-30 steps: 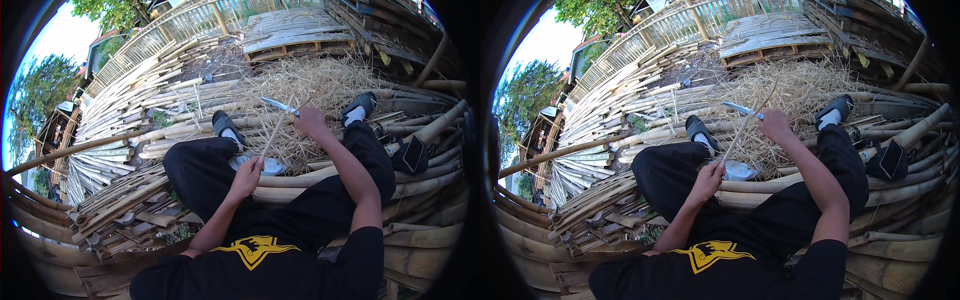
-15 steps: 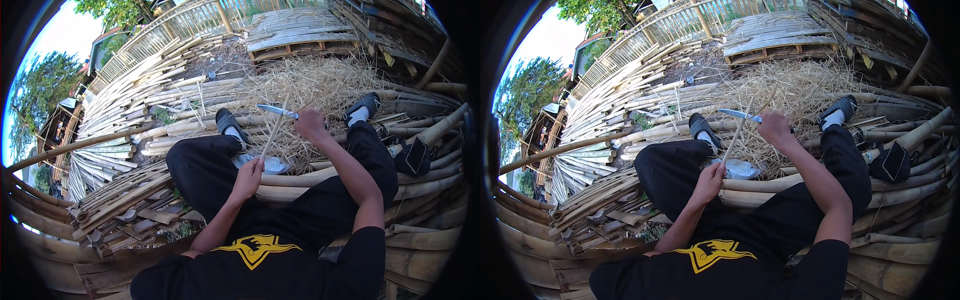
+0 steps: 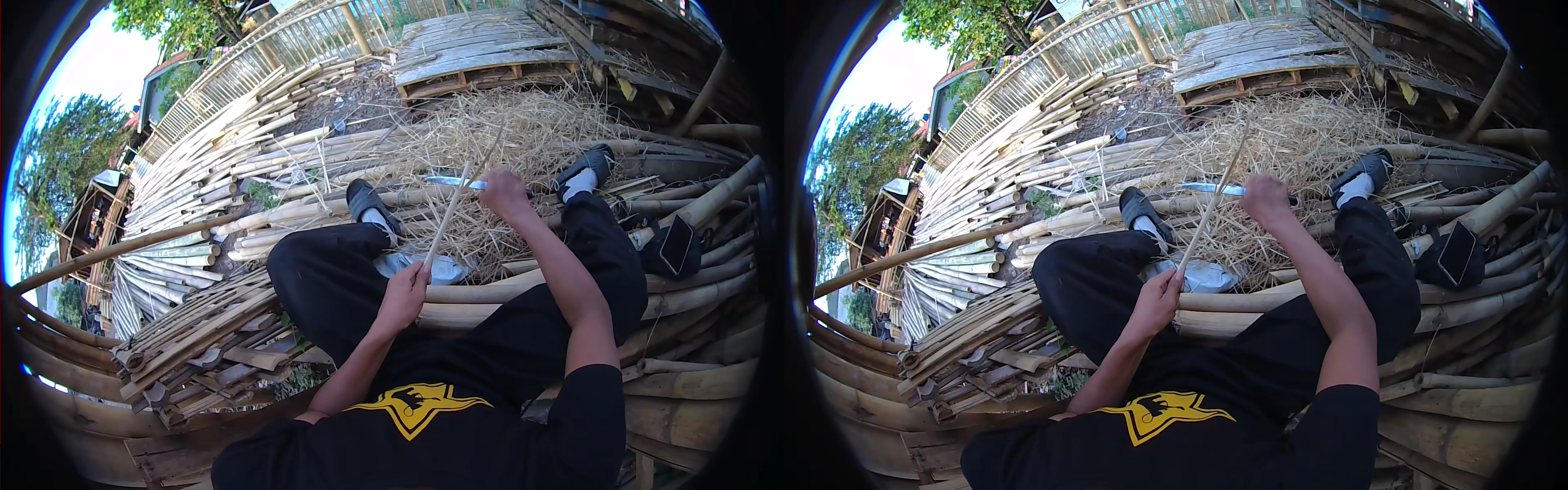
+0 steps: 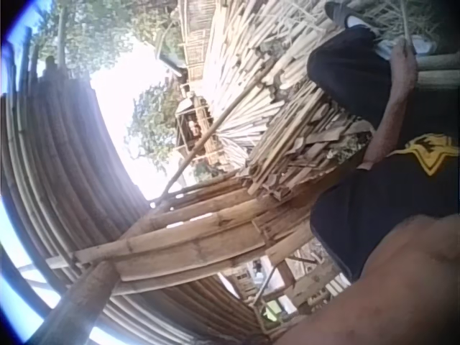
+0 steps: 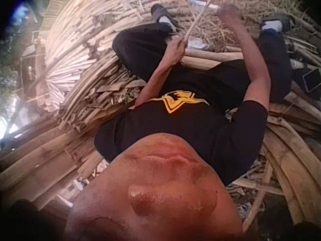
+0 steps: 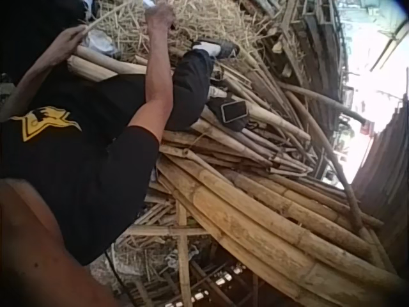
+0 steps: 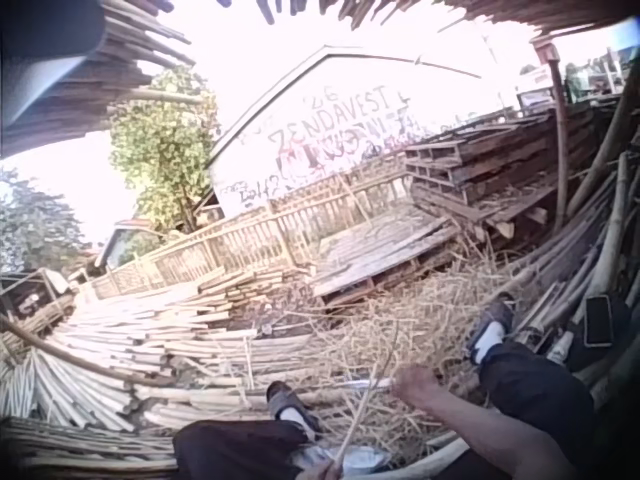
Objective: The person scrapes and shapes thin bamboo sticks using a knife.
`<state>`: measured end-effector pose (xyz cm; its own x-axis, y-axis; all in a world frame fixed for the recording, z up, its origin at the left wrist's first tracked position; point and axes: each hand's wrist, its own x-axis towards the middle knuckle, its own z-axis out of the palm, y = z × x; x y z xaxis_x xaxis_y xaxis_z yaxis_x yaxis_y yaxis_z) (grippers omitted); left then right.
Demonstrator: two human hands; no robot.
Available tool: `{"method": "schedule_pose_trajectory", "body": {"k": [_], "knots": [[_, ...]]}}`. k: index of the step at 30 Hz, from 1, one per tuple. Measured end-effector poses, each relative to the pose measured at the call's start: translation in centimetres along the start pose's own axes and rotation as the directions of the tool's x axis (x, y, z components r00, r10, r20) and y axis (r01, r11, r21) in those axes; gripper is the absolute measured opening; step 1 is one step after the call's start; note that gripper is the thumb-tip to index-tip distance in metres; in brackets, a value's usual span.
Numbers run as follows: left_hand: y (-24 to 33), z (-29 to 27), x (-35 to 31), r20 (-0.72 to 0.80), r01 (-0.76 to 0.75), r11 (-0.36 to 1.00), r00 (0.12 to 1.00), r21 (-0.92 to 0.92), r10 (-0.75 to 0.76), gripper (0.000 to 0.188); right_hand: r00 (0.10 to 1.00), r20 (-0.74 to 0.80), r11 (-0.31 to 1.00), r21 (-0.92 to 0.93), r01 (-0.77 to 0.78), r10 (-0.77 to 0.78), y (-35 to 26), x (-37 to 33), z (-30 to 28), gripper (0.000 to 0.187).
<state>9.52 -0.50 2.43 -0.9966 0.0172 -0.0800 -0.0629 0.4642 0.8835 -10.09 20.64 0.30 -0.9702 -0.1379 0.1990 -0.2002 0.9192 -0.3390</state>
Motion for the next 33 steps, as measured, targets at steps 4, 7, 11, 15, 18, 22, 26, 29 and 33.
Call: {"method": "schedule_pose_trajectory", "body": {"k": [4, 7, 11, 15, 18, 22, 26, 29, 33], "knots": [[-1.3, 0.3, -0.2, 0.110, 0.153, 0.979, 0.984, -0.134, -0.138, 0.030, 0.996, 0.087, 0.999, -0.043, -0.016, 0.020, 0.8, -0.3, 2.1, 0.022], [-1.3, 0.7, -0.3, 0.233, 0.335, 0.904, 0.932, -0.265, -0.277, 0.029, 0.983, 0.156, 0.987, -0.117, 0.115, -0.096, 2.2, -1.1, 4.1, 0.018], [-0.8, 0.5, -2.7, 0.274, 0.406, 0.866, 0.903, -0.292, -0.331, 0.029, 0.950, 0.232, 0.964, -0.216, -0.157, 0.207, 6.0, 1.0, 5.5, 0.020], [-2.6, -2.8, -5.3, 0.421, 0.644, 0.701, 0.752, -0.307, -0.506, 0.029, 0.876, 0.023, 0.876, 0.012, -0.482, 0.482, 14.5, 3.0, 0.1, 0.026], [1.3, -1.9, -2.2, 0.466, 0.477, 0.780, 0.842, -0.404, -0.273, 0.027, 0.985, 0.103, 0.978, 0.145, -0.153, 0.138, 8.3, 3.8, 0.1, 0.034], [0.4, -3.9, -0.3, 0.313, 0.415, 0.826, 0.899, -0.381, -0.307, 0.028, 0.982, 0.061, 0.939, 0.288, -0.190, 0.180, -1.0, 3.4, -1.3, 0.035], [0.1, -5.2, 0.9, 0.304, 0.390, 0.751, 0.916, -0.532, -0.260, 0.031, 0.985, 0.171, 0.955, 0.285, -0.081, 0.033, -4.4, 1.3, -3.6, 0.035], [0.8, -5.1, 1.6, 0.289, 0.368, 0.736, 0.927, -0.568, -0.240, 0.032, 0.975, 0.214, 0.977, 0.211, 0.012, -0.058, -5.8, -1.0, -1.4, 0.033], [1.4, -4.9, 2.2, 0.280, 0.366, 0.749, 0.928, -0.552, -0.247, 0.032, 0.971, 0.196, 0.982, 0.153, 0.108, -0.137, -7.8, -3.6, -0.3, 0.029]]}}
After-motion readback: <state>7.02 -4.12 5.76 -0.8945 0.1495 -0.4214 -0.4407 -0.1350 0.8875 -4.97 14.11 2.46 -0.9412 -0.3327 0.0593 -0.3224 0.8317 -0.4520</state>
